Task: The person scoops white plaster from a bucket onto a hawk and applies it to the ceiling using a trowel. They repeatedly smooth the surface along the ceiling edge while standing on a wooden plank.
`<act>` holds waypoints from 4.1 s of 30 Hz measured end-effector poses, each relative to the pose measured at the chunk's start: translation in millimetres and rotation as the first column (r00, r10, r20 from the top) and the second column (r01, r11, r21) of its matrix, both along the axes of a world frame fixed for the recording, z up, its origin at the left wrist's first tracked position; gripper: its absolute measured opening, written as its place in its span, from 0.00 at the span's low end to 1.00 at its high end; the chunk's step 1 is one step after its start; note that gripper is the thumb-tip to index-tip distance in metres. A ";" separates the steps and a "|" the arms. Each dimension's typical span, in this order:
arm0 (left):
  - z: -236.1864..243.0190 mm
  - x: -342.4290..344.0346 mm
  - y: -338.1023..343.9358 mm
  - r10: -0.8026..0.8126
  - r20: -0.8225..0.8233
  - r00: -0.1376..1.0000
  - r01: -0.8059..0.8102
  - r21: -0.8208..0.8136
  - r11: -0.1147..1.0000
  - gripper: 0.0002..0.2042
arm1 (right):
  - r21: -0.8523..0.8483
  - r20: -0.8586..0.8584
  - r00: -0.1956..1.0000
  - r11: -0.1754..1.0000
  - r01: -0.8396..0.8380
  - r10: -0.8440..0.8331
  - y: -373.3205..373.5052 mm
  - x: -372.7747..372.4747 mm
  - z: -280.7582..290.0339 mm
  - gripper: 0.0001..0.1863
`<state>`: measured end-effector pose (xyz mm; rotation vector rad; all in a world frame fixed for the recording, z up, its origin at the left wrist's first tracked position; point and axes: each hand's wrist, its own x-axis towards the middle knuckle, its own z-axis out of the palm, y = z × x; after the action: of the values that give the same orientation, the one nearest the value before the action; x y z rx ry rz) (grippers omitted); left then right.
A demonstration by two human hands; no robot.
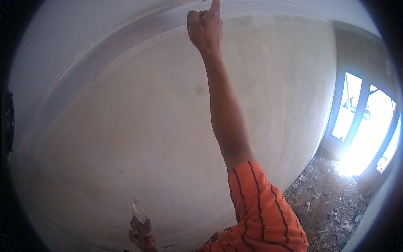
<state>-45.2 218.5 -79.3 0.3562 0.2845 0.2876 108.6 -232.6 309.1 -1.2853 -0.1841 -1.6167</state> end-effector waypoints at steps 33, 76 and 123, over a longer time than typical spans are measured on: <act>33.4 -13.9 -27.1 -0.014 -0.048 0.999 0.013 -0.033 0.999 0.23 | -0.488 -0.360 0.502 0.617 0.618 -0.787 -32.2 -18.6 18.4 0.35; -24.1 -7.1 0.2 -0.147 0.114 0.983 0.160 -0.115 0.980 0.21 | -0.239 0.051 0.959 0.936 -0.259 0.278 3.1 45.2 -23.4 0.23; -103.3 34.3 16.9 -0.015 0.269 0.963 -0.164 0.630 0.759 0.28 | -0.532 -0.215 0.976 0.833 -0.148 0.036 118.9 13.3 2.4 0.33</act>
<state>-11.0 235.3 -182.6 0.9945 -0.0774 0.5101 122.0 -113.8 311.6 -1.8328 -0.6134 -1.3839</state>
